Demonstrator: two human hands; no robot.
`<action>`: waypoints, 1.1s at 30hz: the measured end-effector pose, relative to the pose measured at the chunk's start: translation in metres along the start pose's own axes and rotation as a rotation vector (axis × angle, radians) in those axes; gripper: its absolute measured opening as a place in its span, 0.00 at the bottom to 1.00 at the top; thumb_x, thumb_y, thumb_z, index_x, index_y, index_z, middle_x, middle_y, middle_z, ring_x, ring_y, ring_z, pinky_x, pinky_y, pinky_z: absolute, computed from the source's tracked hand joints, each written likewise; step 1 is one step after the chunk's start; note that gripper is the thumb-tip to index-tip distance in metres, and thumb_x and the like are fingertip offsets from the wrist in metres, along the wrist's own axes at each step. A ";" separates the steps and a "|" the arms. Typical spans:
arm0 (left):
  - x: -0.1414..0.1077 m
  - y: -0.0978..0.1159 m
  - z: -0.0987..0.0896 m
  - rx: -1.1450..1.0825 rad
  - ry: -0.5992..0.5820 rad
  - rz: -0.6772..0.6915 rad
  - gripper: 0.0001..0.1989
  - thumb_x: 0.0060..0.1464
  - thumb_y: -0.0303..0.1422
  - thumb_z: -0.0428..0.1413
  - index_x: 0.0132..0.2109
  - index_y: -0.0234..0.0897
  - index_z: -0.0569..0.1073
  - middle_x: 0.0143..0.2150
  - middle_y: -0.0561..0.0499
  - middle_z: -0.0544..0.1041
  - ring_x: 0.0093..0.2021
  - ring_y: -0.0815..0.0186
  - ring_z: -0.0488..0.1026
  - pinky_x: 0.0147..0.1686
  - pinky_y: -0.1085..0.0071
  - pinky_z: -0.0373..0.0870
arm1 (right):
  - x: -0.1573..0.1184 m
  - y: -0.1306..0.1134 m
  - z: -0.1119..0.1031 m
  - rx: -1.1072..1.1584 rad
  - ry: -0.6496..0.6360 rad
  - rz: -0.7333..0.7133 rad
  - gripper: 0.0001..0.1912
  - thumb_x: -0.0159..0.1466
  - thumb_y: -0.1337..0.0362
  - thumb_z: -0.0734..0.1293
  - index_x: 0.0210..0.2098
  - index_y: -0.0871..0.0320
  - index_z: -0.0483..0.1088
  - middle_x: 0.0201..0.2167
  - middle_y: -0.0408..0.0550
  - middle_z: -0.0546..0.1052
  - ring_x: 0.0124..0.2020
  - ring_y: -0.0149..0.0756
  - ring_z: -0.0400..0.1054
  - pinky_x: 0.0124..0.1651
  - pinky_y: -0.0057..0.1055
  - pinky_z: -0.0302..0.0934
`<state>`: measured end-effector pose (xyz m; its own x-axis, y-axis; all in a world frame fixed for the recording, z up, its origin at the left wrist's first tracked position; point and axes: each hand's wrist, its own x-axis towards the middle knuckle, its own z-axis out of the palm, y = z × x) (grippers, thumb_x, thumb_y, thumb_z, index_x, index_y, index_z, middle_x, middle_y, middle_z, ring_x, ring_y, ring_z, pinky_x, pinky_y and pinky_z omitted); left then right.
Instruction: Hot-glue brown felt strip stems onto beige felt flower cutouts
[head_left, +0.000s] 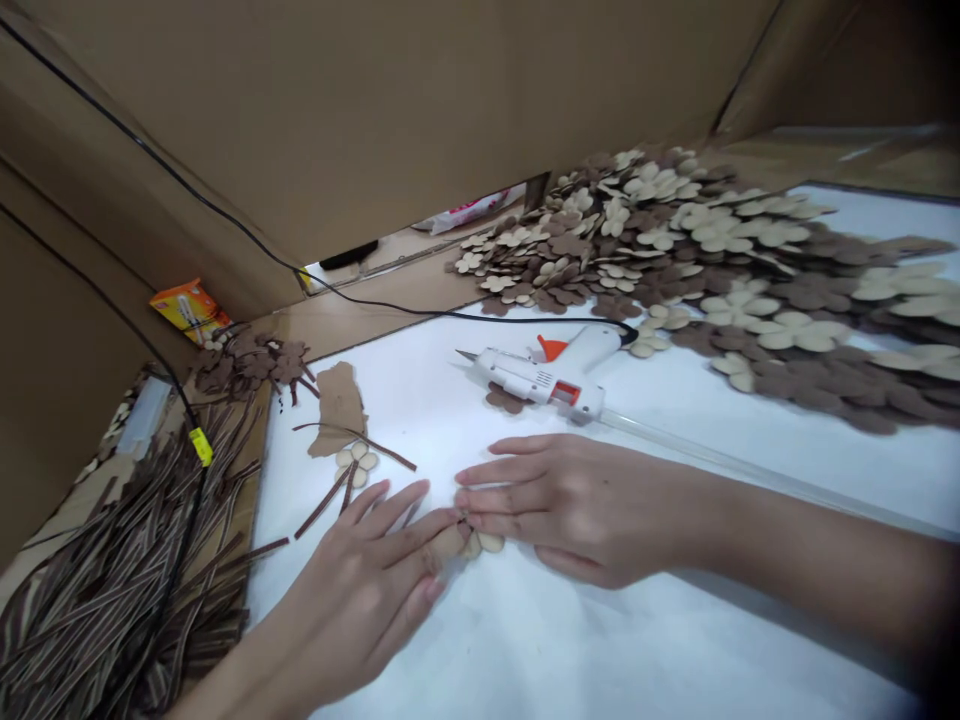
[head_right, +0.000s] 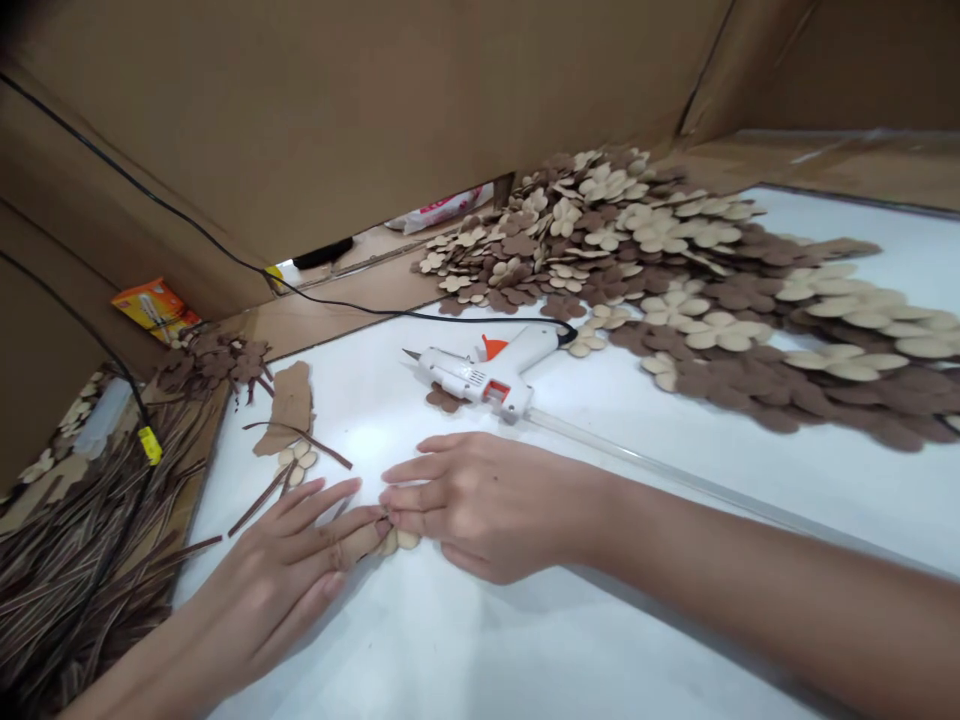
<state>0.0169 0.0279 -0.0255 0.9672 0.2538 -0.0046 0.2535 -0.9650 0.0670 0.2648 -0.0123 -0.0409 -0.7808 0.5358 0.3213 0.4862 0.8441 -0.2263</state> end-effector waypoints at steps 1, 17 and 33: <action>0.000 0.001 0.000 0.002 0.000 -0.001 0.22 0.61 0.29 0.43 0.61 0.40 0.57 0.60 0.52 0.65 0.62 0.58 0.56 0.56 0.55 0.59 | 0.001 -0.002 0.001 -0.012 0.014 0.003 0.18 0.61 0.72 0.57 0.49 0.65 0.68 0.50 0.52 0.73 0.54 0.40 0.62 0.55 0.39 0.56; 0.002 0.007 -0.005 -0.713 0.196 -0.304 0.19 0.63 0.32 0.39 0.52 0.44 0.71 0.50 0.51 0.75 0.56 0.59 0.63 0.56 0.57 0.56 | 0.004 0.003 -0.004 0.291 0.225 0.116 0.22 0.54 0.79 0.55 0.42 0.62 0.73 0.40 0.50 0.78 0.45 0.34 0.68 0.48 0.30 0.63; 0.005 0.011 -0.005 -0.655 0.276 -0.380 0.13 0.60 0.32 0.44 0.43 0.38 0.72 0.37 0.49 0.74 0.41 0.63 0.66 0.41 0.68 0.62 | 0.018 -0.030 -0.003 0.476 0.029 0.602 0.02 0.60 0.66 0.63 0.34 0.57 0.64 0.32 0.46 0.68 0.35 0.34 0.63 0.36 0.29 0.58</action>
<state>0.0244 0.0189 -0.0199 0.7566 0.6467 0.0962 0.4229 -0.5962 0.6824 0.2373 -0.0279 -0.0261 -0.4211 0.9061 0.0396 0.5980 0.3102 -0.7390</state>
